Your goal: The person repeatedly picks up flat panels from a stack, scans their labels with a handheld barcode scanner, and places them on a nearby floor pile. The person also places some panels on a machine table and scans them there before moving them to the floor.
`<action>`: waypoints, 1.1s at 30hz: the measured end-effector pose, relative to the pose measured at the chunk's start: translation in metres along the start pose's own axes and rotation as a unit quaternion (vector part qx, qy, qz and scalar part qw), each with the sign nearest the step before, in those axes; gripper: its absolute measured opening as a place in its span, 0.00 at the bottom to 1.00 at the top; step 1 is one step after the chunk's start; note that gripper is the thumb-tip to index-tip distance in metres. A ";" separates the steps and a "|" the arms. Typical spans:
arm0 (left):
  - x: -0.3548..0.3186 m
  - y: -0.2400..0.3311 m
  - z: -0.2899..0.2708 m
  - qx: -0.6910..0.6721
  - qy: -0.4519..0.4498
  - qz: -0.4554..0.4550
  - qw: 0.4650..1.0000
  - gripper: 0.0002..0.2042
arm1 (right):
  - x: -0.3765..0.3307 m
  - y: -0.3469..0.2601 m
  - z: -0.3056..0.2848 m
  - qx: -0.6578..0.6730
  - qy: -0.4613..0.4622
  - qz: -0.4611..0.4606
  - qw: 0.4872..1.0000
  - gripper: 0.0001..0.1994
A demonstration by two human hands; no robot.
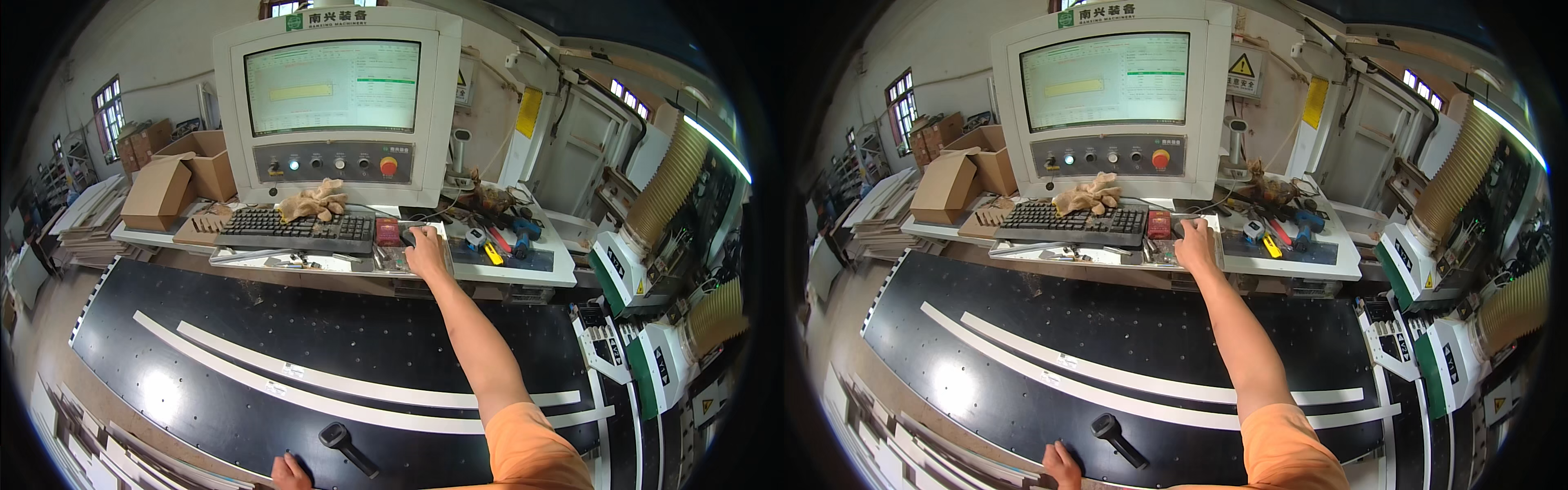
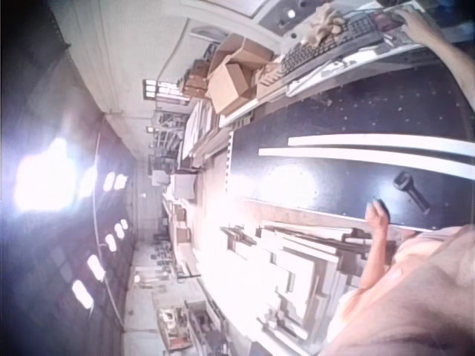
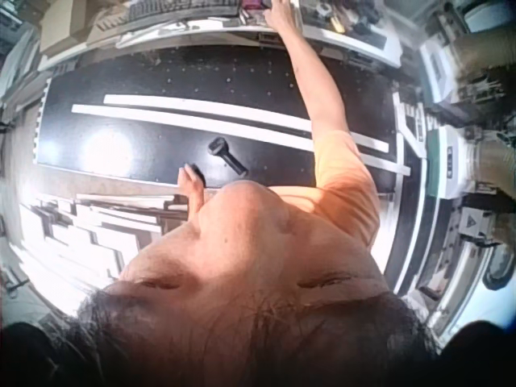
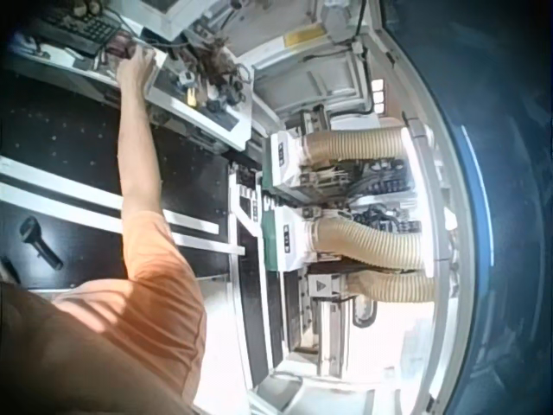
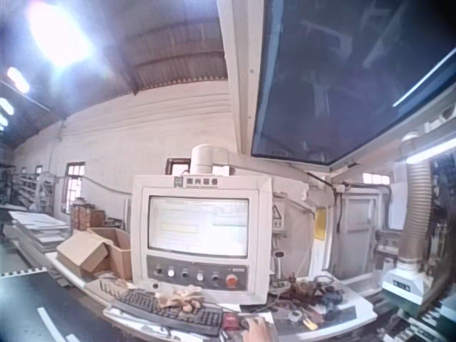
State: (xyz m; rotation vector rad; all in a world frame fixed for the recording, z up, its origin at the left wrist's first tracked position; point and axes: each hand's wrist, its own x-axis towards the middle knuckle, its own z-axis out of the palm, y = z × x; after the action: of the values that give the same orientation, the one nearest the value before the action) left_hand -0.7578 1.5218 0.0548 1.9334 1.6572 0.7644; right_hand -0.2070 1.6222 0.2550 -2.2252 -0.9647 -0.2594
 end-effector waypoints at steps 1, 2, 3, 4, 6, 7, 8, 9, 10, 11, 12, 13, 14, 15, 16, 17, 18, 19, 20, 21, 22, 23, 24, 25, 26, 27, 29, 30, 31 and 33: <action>0.006 0.000 0.000 -0.053 0.133 0.090 0.986 0.17 | -0.001 0.001 0.000 -0.001 -0.010 0.001 1.000 0.25; 0.010 -0.001 -0.003 -0.051 0.135 0.100 0.985 0.17 | 0.000 0.001 0.000 0.001 -0.007 -0.005 1.000 0.24; 0.012 0.000 -0.005 -0.049 0.138 0.112 0.983 0.17 | 0.000 0.001 -0.001 0.011 -0.005 -0.012 1.000 0.24; 0.014 0.003 -0.006 -0.046 0.141 0.124 0.981 0.17 | 0.001 0.000 -0.001 0.000 -0.007 -0.006 1.000 0.24; 0.011 0.006 -0.009 -0.023 0.023 0.018 0.999 0.20 | 0.001 -0.002 -0.001 -0.007 -0.023 0.008 1.000 0.23; 0.009 0.006 -0.011 -0.020 0.024 0.016 0.999 0.20 | 0.001 -0.003 -0.001 -0.008 -0.022 0.011 1.000 0.22; 0.009 0.007 -0.011 -0.017 0.025 0.013 0.999 0.20 | 0.000 -0.003 -0.002 -0.003 -0.013 0.003 1.000 0.22; 0.008 0.006 -0.011 -0.016 0.022 0.014 1.000 0.20 | 0.000 -0.004 -0.002 -0.001 -0.012 0.001 1.000 0.22; 0.008 0.004 -0.010 -0.017 0.020 0.015 1.000 0.19 | -0.001 -0.004 -0.003 -0.004 -0.010 0.003 1.000 0.22; 0.009 0.002 -0.008 -0.018 0.017 0.015 1.000 0.19 | -0.002 -0.005 -0.003 0.002 -0.012 -0.003 1.000 0.22; 0.010 0.000 -0.006 -0.031 0.054 0.046 0.997 0.17 | -0.002 -0.005 -0.005 0.004 -0.012 -0.004 1.000 0.22; 0.012 -0.001 -0.002 -0.044 0.091 0.078 0.992 0.16 | -0.002 -0.004 -0.005 0.007 -0.012 -0.005 1.000 0.22; 0.014 -0.003 0.000 -0.057 0.127 0.109 0.984 0.16 | -0.002 -0.004 -0.006 0.008 -0.014 -0.002 1.000 0.22; 0.015 -0.003 0.003 -0.058 0.127 0.110 0.984 0.16 | -0.002 -0.004 -0.006 0.009 -0.015 0.000 1.000 0.22; 0.016 -0.004 0.004 -0.058 0.128 0.111 0.984 0.16 | -0.002 -0.004 -0.005 0.013 -0.015 -0.001 1.000 0.22; 0.016 -0.004 0.004 -0.058 0.129 0.114 0.983 0.16 | -0.001 -0.003 -0.005 0.007 -0.013 -0.001 1.000 0.22; 0.016 -0.003 0.004 -0.057 0.130 0.112 0.983 0.16 | -0.001 -0.003 -0.004 0.003 -0.009 -0.005 1.000 0.22; 0.015 -0.002 0.003 -0.055 0.132 0.111 0.984 0.16 | -0.001 -0.002 -0.003 -0.001 -0.008 -0.008 1.000 0.22; 0.013 -0.001 0.001 -0.054 0.132 0.109 0.984 0.16 | -0.001 -0.002 -0.003 0.002 -0.003 -0.012 1.000 0.22; 0.012 -0.001 -0.001 -0.045 0.091 0.076 0.992 0.16 | 0.000 -0.002 -0.002 0.004 0.001 -0.014 1.000 0.22; 0.010 -0.001 -0.004 -0.037 0.050 0.042 0.997 0.17 | -0.001 -0.002 -0.002 0.006 0.003 -0.016 1.000 0.22; 0.009 -0.001 -0.006 -0.028 0.009 0.008 1.000 0.19 | 0.000 -0.002 -0.002 0.007 0.001 -0.011 1.000 0.22; 0.009 -0.001 -0.007 -0.031 0.019 0.018 0.999 0.18 | 0.000 -0.003 -0.002 0.007 -0.001 -0.005 1.000 0.22; 0.009 -0.001 -0.007 -0.034 0.029 0.028 0.999 0.16 | -0.001 -0.003 -0.003 0.008 -0.005 0.002 1.000 0.22; 0.010 -0.001 -0.007 -0.036 0.040 0.038 0.998 0.14 | -0.001 -0.003 -0.003 0.004 0.000 -0.004 1.000 0.22; 0.011 -0.002 -0.006 -0.044 0.068 0.061 0.995 0.14 | -0.001 -0.003 -0.004 0.001 0.003 -0.008 1.000 0.22; 0.012 -0.002 -0.002 -0.057 0.122 0.103 0.986 0.16 | -0.002 -0.002 -0.003 -0.007 0.005 -0.011 1.000 0.22; 0.013 -0.002 0.001 -0.054 0.126 0.107 0.985 0.16 | -0.001 0.000 -0.002 -0.012 0.003 -0.010 1.000 0.22; 0.014 -0.002 0.002 -0.050 0.130 0.109 0.984 0.16 | 0.000 0.001 -0.001 -0.011 0.005 -0.017 1.000 0.22; 0.015 -0.002 0.005 -0.035 0.157 0.125 0.979 0.16 | 0.004 0.004 0.001 -0.040 0.038 -0.044 0.997 0.21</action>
State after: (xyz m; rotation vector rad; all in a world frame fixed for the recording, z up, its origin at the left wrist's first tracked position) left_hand -0.7540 1.5374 0.0519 2.0781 1.5472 1.2665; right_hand -0.2009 1.6232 0.2537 -2.2303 -1.0288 -0.4282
